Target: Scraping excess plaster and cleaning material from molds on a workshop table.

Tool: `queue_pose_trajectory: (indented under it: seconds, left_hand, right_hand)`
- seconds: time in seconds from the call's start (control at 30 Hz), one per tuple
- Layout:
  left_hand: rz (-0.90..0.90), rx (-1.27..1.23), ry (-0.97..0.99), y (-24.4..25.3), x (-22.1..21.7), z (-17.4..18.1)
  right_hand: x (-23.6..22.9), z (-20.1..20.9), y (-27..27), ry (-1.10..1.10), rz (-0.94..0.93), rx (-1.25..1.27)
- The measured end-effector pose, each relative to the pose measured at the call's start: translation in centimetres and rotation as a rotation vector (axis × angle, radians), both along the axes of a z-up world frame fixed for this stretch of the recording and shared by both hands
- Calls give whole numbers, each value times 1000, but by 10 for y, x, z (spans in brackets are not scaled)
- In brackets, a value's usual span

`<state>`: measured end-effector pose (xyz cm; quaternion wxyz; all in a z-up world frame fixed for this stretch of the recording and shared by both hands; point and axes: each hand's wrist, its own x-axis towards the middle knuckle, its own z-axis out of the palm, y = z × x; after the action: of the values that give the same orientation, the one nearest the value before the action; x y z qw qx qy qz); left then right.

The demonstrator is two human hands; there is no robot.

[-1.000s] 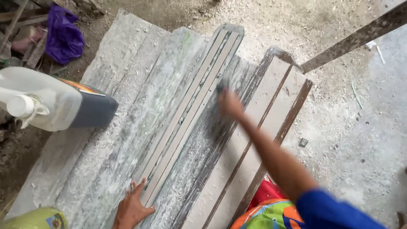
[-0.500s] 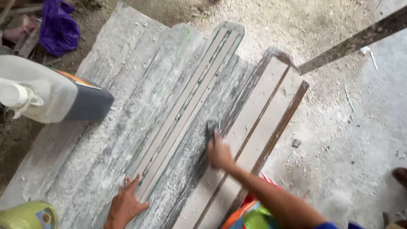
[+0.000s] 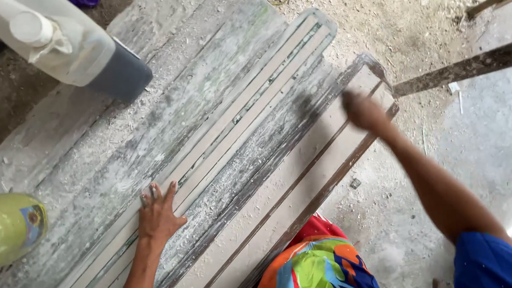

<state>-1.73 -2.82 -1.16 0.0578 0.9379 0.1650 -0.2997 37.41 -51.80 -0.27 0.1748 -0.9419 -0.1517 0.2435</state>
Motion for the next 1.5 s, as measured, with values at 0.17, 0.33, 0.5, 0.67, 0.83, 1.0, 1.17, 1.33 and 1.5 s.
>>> queue_pose_trajectory:
  seconds: [0.17, 0.33, 0.5, 0.67, 0.83, 1.0, 1.17, 1.33, 1.5]
  left_hand:
    - [-13, 80, 73, -3, -1, 5]
    - [80, -20, -40, -4, -4, -8]
    - [339, -50, -202, -51, -37, -20]
    - [452, 20, -563, -117, -94, -55]
    - [679, 55, -582, -156, -166, -49]
    - [890, 163, -599, -170, -237, -47]
    - [1055, 199, -808, -188, -274, -53]
    - [1071, 307, -852, -194, -297, -70]
    - [1143, 278, -993, -186, -331, -79]
  right_hand:
    - [-131, 25, 92, 202, 791, -236]
    - [-31, -19, 33, 86, 737, -377]
    - [24, 29, -7, -144, 489, -239]
    - [-19, -29, 14, -262, 957, -245]
    - [-56, -19, 104, -350, 1025, -18]
    - [-100, -112, 185, -542, 1410, -177]
    - [-326, -40, 326, -198, 1508, -322]
    - [-454, -14, 383, -184, 1605, 0]
    - [-454, 18, 358, -66, 1713, -31]
